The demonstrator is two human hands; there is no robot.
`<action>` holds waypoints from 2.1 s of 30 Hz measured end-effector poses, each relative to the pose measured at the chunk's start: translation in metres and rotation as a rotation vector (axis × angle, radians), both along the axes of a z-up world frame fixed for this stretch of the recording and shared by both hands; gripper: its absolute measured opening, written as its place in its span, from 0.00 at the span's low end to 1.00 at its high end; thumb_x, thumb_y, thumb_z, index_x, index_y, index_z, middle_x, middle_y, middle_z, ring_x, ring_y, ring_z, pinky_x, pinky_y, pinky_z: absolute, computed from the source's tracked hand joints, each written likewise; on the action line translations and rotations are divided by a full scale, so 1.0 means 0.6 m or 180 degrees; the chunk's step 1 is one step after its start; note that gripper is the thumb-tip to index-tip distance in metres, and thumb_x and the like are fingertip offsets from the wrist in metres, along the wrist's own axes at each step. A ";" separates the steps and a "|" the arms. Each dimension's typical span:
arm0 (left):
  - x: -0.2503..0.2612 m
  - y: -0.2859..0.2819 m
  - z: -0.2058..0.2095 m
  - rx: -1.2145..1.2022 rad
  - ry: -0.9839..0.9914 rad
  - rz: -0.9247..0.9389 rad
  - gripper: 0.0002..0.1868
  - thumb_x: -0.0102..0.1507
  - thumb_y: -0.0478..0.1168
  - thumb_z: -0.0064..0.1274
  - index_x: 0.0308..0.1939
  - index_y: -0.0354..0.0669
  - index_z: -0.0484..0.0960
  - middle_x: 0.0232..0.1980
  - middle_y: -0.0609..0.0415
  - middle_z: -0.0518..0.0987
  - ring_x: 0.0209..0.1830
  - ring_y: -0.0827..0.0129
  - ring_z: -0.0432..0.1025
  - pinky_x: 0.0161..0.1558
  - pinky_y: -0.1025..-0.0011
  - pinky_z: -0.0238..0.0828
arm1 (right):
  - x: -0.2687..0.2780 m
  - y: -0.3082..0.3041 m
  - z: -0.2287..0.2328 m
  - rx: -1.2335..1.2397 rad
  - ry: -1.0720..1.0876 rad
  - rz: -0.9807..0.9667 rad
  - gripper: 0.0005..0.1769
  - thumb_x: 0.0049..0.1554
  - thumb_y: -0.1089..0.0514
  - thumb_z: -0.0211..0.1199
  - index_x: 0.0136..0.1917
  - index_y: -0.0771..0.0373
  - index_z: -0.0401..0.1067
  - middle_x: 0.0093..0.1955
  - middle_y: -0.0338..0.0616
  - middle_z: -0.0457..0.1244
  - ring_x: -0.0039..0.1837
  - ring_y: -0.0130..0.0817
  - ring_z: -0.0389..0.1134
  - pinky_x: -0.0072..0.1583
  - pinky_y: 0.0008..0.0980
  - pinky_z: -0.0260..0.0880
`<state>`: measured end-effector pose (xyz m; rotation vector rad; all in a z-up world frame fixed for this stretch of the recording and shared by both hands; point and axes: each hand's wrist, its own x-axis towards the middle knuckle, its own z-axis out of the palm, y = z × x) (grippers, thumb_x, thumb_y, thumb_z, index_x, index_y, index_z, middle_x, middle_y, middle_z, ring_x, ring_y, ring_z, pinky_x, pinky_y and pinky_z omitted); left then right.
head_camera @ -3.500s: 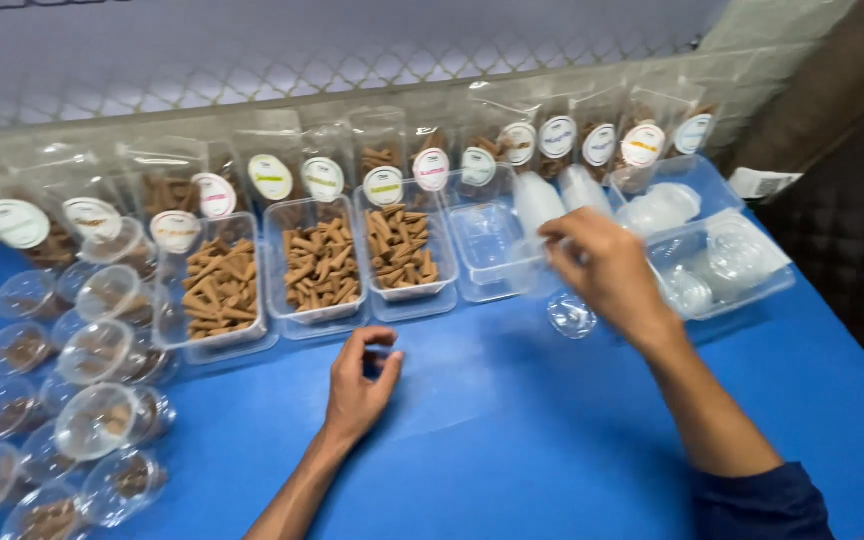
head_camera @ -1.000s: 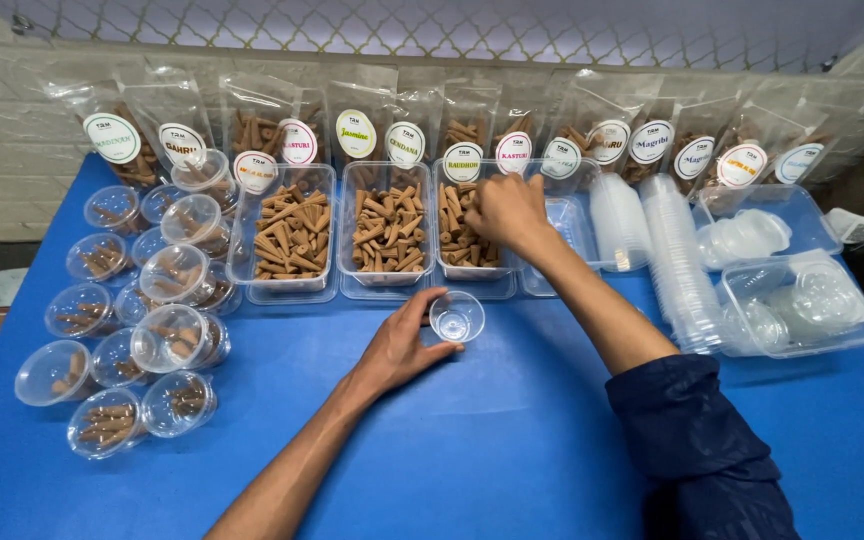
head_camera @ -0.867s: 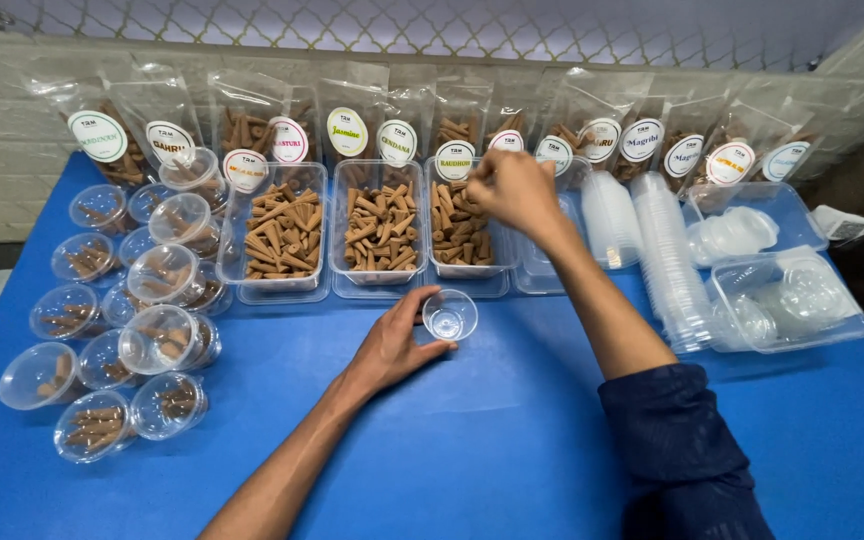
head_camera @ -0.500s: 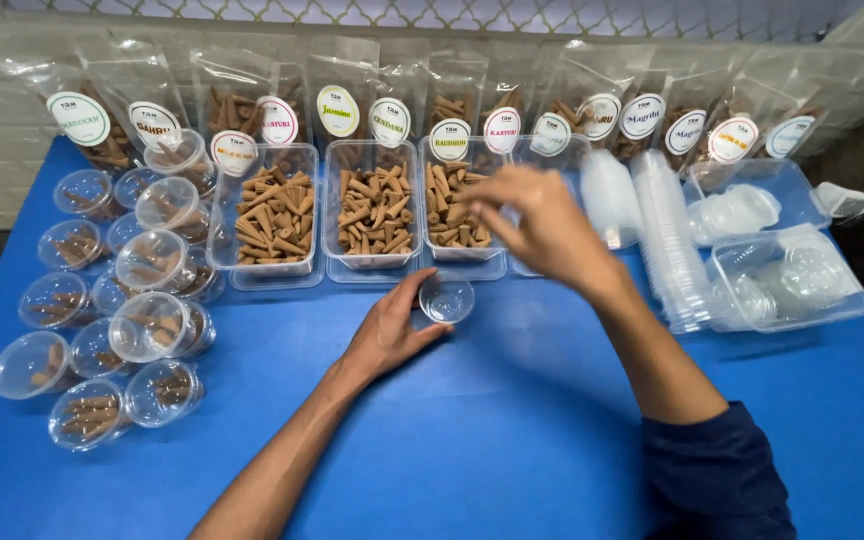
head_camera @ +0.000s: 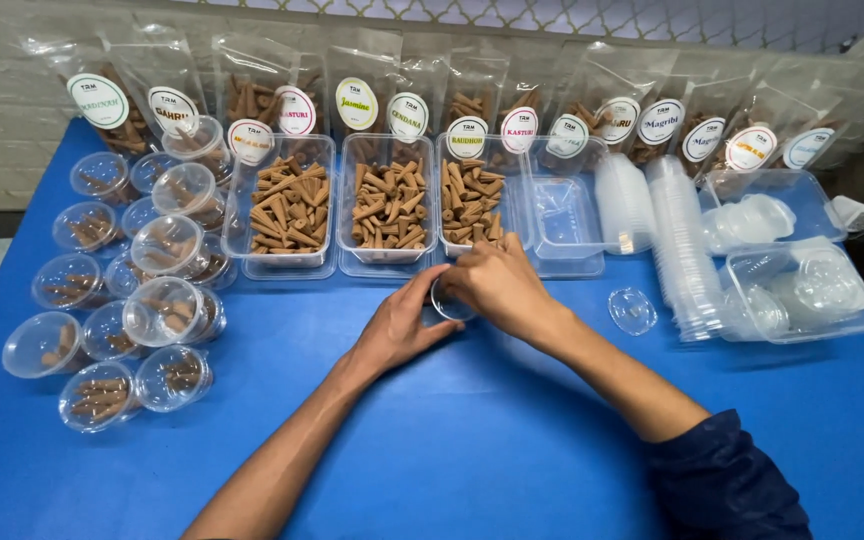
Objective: The person repeatedly picks small cylindrical incense sticks from labeled bulk containers and places them into small clear plastic cups. After filling each cup, they place a lid on top and set the finished unit aside. The process is repeated multiple times with the same type of incense.
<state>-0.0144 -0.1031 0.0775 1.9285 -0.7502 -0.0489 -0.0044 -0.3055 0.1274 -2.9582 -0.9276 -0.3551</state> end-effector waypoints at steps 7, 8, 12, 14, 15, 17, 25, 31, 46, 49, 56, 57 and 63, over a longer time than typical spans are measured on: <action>-0.004 0.002 0.005 0.0038 0.0148 -0.0023 0.43 0.54 0.39 0.68 0.72 0.45 0.65 0.64 0.40 0.75 0.62 0.41 0.72 0.62 0.48 0.72 | 0.001 0.001 -0.019 0.0131 -0.0136 0.0111 0.04 0.57 0.49 0.61 0.41 0.41 0.76 0.37 0.24 0.67 0.46 0.29 0.64 0.51 0.37 0.53; -0.003 0.002 0.006 0.0036 0.0144 -0.0022 0.43 0.54 0.39 0.68 0.72 0.45 0.65 0.64 0.40 0.75 0.62 0.41 0.72 0.62 0.48 0.72 | 0.002 0.002 -0.016 0.0129 -0.0141 0.0112 0.04 0.57 0.49 0.61 0.41 0.41 0.76 0.37 0.24 0.67 0.46 0.29 0.64 0.51 0.37 0.53; -0.003 0.002 0.007 0.0057 0.0113 -0.0049 0.43 0.54 0.38 0.67 0.72 0.46 0.65 0.65 0.39 0.75 0.63 0.40 0.71 0.62 0.48 0.71 | 0.001 0.004 -0.017 0.0151 -0.0149 0.0163 0.05 0.58 0.50 0.60 0.40 0.43 0.75 0.36 0.27 0.66 0.45 0.31 0.64 0.48 0.37 0.53; -0.003 0.002 0.006 0.0074 0.0097 -0.0051 0.43 0.54 0.38 0.67 0.72 0.45 0.65 0.65 0.39 0.75 0.64 0.41 0.71 0.62 0.48 0.71 | 0.002 0.003 -0.022 0.0126 -0.0205 0.0165 0.06 0.59 0.49 0.59 0.41 0.43 0.76 0.36 0.27 0.66 0.44 0.32 0.64 0.48 0.36 0.54; -0.003 0.002 0.005 0.0084 0.0099 -0.0042 0.43 0.54 0.38 0.67 0.72 0.45 0.65 0.65 0.39 0.75 0.64 0.41 0.71 0.62 0.48 0.71 | 0.002 0.002 -0.025 0.0087 -0.0232 0.0161 0.05 0.58 0.49 0.60 0.41 0.43 0.76 0.37 0.27 0.66 0.44 0.32 0.64 0.47 0.36 0.54; -0.003 0.001 0.005 0.0089 0.0094 -0.0030 0.43 0.54 0.38 0.67 0.72 0.45 0.65 0.65 0.39 0.74 0.64 0.41 0.71 0.62 0.48 0.71 | 0.000 0.001 -0.024 0.0043 -0.0265 0.0159 0.04 0.58 0.50 0.61 0.42 0.43 0.76 0.37 0.27 0.66 0.44 0.31 0.65 0.47 0.36 0.53; 0.000 0.001 -0.002 0.0118 0.0164 -0.0034 0.43 0.55 0.40 0.68 0.72 0.45 0.65 0.65 0.39 0.75 0.64 0.41 0.71 0.63 0.49 0.71 | -0.013 0.007 0.094 0.0372 0.0207 -0.0104 0.04 0.57 0.52 0.67 0.46 0.46 0.81 0.38 0.35 0.72 0.43 0.38 0.71 0.47 0.35 0.61; -0.006 0.005 0.006 0.0051 0.0186 -0.0060 0.43 0.54 0.39 0.68 0.72 0.43 0.65 0.66 0.37 0.75 0.64 0.40 0.71 0.63 0.49 0.71 | 0.092 -0.054 0.124 0.0246 -0.0472 -0.0504 0.06 0.55 0.54 0.69 0.48 0.47 0.80 0.39 0.34 0.72 0.46 0.40 0.73 0.46 0.40 0.68; -0.005 0.006 0.006 -0.0047 0.0195 -0.0034 0.43 0.53 0.38 0.69 0.71 0.43 0.66 0.64 0.37 0.76 0.62 0.40 0.72 0.60 0.49 0.73 | 0.265 -0.094 -0.056 -0.0416 -0.0841 -0.0727 0.10 0.50 0.51 0.67 0.45 0.36 0.83 0.34 0.34 0.70 0.47 0.41 0.72 0.50 0.42 0.63; -0.005 0.008 0.011 -0.0023 0.0211 -0.0073 0.43 0.54 0.37 0.68 0.72 0.43 0.66 0.64 0.37 0.75 0.61 0.39 0.72 0.60 0.49 0.73 | 0.255 -0.091 -0.044 -0.0377 -0.0849 -0.0694 0.07 0.52 0.50 0.66 0.43 0.37 0.82 0.33 0.32 0.69 0.44 0.39 0.71 0.49 0.42 0.62; -0.006 0.005 0.013 -0.0013 0.0289 -0.0050 0.43 0.54 0.38 0.68 0.72 0.45 0.66 0.65 0.38 0.75 0.62 0.40 0.72 0.60 0.50 0.73 | 0.255 -0.099 -0.036 -0.0217 -0.0875 -0.0627 0.06 0.51 0.53 0.68 0.42 0.40 0.82 0.32 0.34 0.69 0.44 0.40 0.71 0.48 0.42 0.63; -0.007 0.005 0.014 0.0000 0.0281 -0.0044 0.43 0.54 0.38 0.68 0.72 0.44 0.66 0.64 0.38 0.75 0.62 0.40 0.72 0.60 0.49 0.73 | 0.254 -0.100 -0.031 -0.0208 -0.0954 -0.0628 0.06 0.51 0.53 0.69 0.42 0.40 0.82 0.32 0.34 0.69 0.44 0.41 0.71 0.48 0.41 0.64; -0.009 0.008 0.024 0.0041 0.0264 -0.0089 0.43 0.55 0.37 0.67 0.72 0.43 0.65 0.64 0.37 0.75 0.61 0.38 0.72 0.60 0.48 0.73 | 0.219 -0.110 0.047 -0.0026 -0.1219 -0.0599 0.01 0.54 0.49 0.70 0.42 0.41 0.80 0.35 0.30 0.69 0.44 0.38 0.69 0.46 0.39 0.63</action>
